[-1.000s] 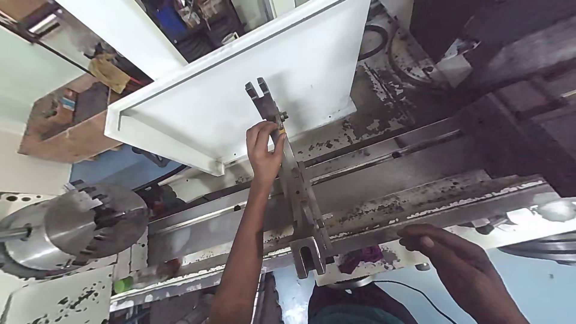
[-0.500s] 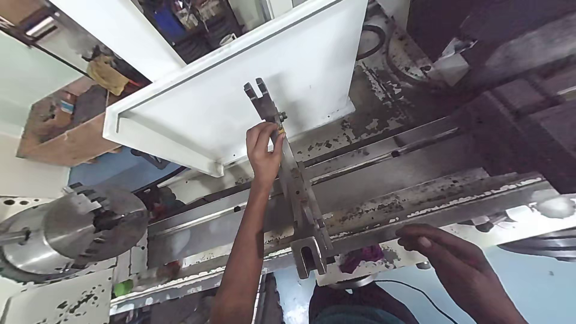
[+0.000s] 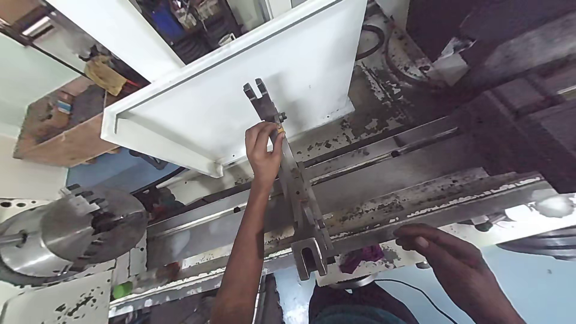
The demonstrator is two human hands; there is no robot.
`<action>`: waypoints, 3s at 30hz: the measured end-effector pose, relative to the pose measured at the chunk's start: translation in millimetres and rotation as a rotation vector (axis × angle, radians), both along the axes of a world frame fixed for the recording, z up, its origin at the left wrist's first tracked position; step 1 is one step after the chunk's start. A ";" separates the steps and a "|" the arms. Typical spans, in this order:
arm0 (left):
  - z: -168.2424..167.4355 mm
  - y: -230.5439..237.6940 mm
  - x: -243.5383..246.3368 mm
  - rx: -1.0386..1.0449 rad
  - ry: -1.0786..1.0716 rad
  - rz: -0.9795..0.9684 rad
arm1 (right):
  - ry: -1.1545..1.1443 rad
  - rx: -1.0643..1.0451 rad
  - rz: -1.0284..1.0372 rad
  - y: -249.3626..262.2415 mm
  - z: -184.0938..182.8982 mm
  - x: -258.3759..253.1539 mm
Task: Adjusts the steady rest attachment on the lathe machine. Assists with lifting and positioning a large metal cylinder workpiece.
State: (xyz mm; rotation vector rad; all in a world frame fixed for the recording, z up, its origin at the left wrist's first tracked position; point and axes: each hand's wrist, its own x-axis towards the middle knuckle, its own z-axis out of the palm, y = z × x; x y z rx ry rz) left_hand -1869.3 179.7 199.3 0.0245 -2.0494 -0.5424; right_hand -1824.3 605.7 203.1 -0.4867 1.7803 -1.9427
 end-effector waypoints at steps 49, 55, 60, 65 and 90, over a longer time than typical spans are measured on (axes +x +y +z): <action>8.2 18.8 -6.5 0.753 0.031 -0.089 | -0.014 -0.003 0.009 -7.5 0.2 7.0; 10.2 19.3 -7.3 0.755 0.023 -0.084 | -0.009 -0.010 0.009 -7.1 0.6 6.2; 11.4 20.2 -6.9 0.750 0.023 -0.100 | -0.015 -0.026 0.009 -6.1 1.0 6.9; 9.8 19.8 -7.4 0.726 0.028 -0.106 | -0.026 -0.036 -0.004 -4.9 -0.2 7.8; 9.7 24.0 -1.0 0.803 0.019 -0.067 | -0.033 -0.052 -0.005 -1.4 -0.6 12.6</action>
